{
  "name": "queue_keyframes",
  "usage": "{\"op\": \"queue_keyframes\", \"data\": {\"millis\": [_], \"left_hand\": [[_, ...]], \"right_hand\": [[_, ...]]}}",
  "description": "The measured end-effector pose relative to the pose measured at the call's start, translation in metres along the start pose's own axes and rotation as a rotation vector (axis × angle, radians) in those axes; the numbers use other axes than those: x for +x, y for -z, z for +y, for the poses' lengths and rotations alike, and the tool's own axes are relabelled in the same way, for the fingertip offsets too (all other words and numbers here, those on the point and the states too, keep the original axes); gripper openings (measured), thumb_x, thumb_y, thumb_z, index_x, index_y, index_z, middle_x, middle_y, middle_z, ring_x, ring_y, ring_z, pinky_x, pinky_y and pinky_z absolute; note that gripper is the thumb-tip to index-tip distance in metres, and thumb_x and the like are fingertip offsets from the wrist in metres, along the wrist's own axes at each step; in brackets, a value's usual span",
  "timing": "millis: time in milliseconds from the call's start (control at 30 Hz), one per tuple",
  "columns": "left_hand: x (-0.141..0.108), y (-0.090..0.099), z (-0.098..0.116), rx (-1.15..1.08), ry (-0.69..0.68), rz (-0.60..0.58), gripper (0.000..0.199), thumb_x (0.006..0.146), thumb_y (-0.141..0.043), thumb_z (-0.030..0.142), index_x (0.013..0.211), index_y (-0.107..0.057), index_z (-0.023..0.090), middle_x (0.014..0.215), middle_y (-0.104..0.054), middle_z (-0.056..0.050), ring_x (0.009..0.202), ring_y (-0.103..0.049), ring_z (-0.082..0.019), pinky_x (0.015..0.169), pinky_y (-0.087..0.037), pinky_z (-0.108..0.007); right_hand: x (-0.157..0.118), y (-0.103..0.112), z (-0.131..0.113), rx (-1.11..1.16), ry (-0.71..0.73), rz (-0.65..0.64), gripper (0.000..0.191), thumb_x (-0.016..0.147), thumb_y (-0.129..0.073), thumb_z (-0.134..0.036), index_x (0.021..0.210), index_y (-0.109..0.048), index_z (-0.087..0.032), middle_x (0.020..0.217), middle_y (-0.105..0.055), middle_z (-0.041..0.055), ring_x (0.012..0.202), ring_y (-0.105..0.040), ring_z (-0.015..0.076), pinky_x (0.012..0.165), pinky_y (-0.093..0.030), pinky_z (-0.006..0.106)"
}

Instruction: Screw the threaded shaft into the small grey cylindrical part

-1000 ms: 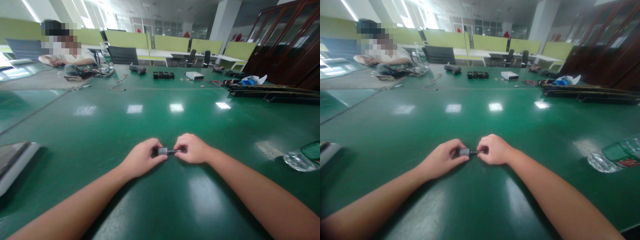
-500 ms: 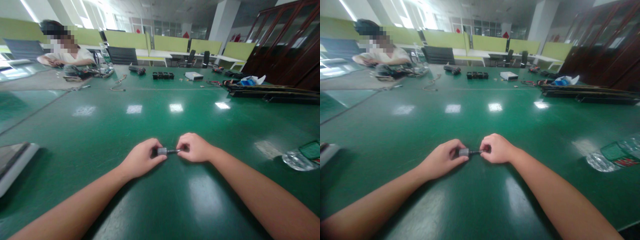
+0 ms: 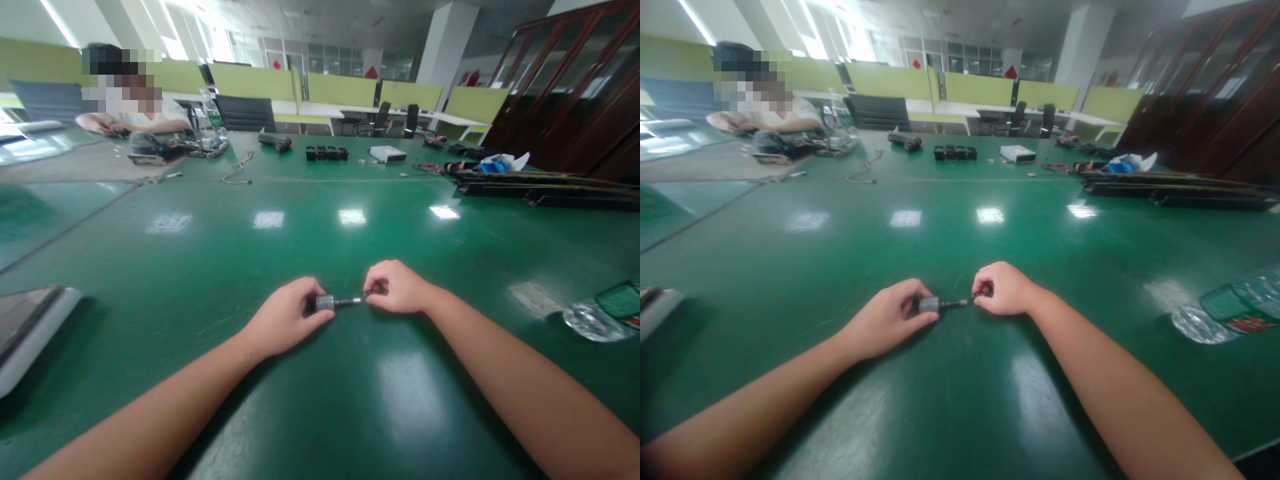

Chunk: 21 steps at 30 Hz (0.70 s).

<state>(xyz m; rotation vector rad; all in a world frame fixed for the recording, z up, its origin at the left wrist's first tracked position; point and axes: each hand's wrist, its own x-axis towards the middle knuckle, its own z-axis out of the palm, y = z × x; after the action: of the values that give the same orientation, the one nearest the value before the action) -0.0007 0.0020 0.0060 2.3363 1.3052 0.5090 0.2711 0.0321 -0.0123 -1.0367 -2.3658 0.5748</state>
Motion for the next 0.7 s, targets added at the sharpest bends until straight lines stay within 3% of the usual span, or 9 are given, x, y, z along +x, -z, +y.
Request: {"op": "queue_keyframes", "data": {"millis": [500, 567, 700], "left_hand": [[0.000, 0.000, -0.001, -0.002, -0.004, 0.007, 0.024, 0.084, -0.067, 0.043, 0.092, -0.065, 0.021, 0.072, -0.059, 0.001, 0.066, -0.055, -0.017, 0.067, -0.043, -0.029], [0.000, -0.001, -0.001, -0.005, -0.006, 0.003, 0.023, 0.084, -0.067, 0.042, 0.093, -0.065, 0.021, 0.074, -0.060, 0.001, 0.067, -0.055, -0.017, 0.068, -0.043, -0.029], [0.000, -0.001, -0.002, -0.008, -0.009, 0.001, 0.023, 0.083, -0.068, 0.042, 0.093, -0.065, 0.021, 0.075, -0.060, 0.001, 0.067, -0.056, -0.017, 0.068, -0.043, -0.029]], "right_hand": [[0.002, -0.011, -0.020, 0.017, 0.074, 0.013, 0.006, 0.077, -0.073, -0.018, 0.082, -0.074, -0.018, 0.074, -0.068, 0.0009, 0.067, -0.057, 0.0126, 0.067, -0.043, 0.025], [0.003, -0.015, -0.026, 0.049, 0.062, 0.034, 0.012, 0.077, -0.073, -0.017, 0.089, -0.074, -0.018, 0.079, -0.069, 0.0017, 0.068, -0.057, 0.0124, 0.066, -0.042, 0.024], [0.002, -0.021, -0.034, 0.203, -0.014, 0.041, 0.042, 0.073, -0.071, -0.010, 0.114, -0.069, -0.019, 0.093, -0.073, 0.0009, 0.055, -0.045, 0.0072, 0.057, -0.038, 0.022]]}}
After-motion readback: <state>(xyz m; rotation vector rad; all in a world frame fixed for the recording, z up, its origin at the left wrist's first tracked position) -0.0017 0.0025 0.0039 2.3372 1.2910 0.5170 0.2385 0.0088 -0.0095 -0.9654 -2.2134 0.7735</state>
